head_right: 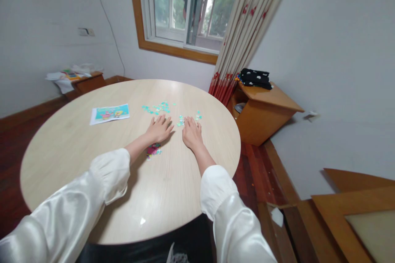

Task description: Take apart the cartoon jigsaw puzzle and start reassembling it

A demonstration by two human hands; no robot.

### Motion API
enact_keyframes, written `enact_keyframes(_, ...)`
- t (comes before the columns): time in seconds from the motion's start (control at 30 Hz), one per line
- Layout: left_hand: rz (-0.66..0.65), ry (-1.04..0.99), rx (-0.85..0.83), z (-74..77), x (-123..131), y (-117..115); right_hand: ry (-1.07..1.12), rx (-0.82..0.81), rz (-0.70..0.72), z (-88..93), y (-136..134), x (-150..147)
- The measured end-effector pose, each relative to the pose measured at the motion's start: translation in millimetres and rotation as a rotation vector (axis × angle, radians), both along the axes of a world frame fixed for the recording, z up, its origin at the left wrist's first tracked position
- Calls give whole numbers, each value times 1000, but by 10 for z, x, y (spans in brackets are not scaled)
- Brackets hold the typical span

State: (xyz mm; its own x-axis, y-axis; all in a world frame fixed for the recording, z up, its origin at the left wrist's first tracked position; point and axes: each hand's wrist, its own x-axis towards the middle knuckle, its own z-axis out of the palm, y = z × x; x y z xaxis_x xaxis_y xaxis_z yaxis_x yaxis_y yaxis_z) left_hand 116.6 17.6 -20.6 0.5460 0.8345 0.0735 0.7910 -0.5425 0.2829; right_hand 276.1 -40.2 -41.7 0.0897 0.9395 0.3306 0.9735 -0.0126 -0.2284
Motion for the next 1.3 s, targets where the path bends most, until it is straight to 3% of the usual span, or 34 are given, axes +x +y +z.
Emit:
enact_keyframes(0.23, -26, 79, 88, -187, 54, 242, 28, -42, -1, 9, 5, -19)
enact_keyframes(0.53, -97, 140, 90, -100, -192, 282, 5, -75, 31, 11, 3, -40)
enact_keyframes(0.87, -20, 131, 162, -122, -27, 278, 18, -101, 31, -8, 33, -22)
enact_keyframes(1.07, -198, 129, 141, -208, -316, 508, 63, -63, 56, -44, 40, -8)
enact_keyframes(1.3, -290, -58, 87, -297, -632, 627, 178, 166, 64, -14, 57, 64)
